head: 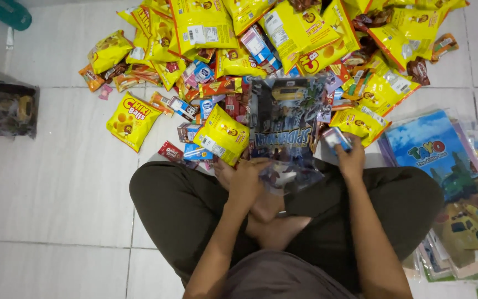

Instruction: Sorting through a large pile of snack bags on the floor and examining specific items within a clear plastic bag.

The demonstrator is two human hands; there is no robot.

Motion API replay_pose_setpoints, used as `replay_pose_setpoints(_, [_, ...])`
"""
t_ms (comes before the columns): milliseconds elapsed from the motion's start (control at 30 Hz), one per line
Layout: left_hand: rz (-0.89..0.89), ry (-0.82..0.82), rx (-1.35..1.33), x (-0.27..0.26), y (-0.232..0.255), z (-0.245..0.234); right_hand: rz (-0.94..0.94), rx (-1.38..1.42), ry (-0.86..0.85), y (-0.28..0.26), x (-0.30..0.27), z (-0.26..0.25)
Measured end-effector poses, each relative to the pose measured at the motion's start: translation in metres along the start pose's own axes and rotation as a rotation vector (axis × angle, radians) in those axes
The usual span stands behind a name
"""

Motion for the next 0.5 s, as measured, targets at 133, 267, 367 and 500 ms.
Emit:
replay_pose_setpoints(133, [-0.005,0.129,-0.056,-0.003,0.022,-0.010,0.378,0.796,-0.040,0.006,0.004,-0.009])
replay_pose_setpoints(267, [-0.045,0.024,0.004,0.004,0.018,-0.011,0.450,1.165,-0.216,-0.092,-0.042,-0.045])
replay_pose_setpoints(367, [-0.050,-0.012,0.043,0.006,0.014,0.000,0.097,1.109,-0.427,-0.110,-0.055,-0.056])
replay_pose_setpoints(500, [-0.059,-0.004,0.155,0.010,-0.004,0.019,-0.296,0.465,-0.427,-0.151,-0.076,-0.055])
Point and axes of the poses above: each hand's wrist, its own x-axis towards the middle knuckle, its own z-axis out of the palm, y = z × x, the point moved 3 cm from there along x, towards the middle knuckle, and after that the axes turned 3 degrees about z, right-handed, at the moved point
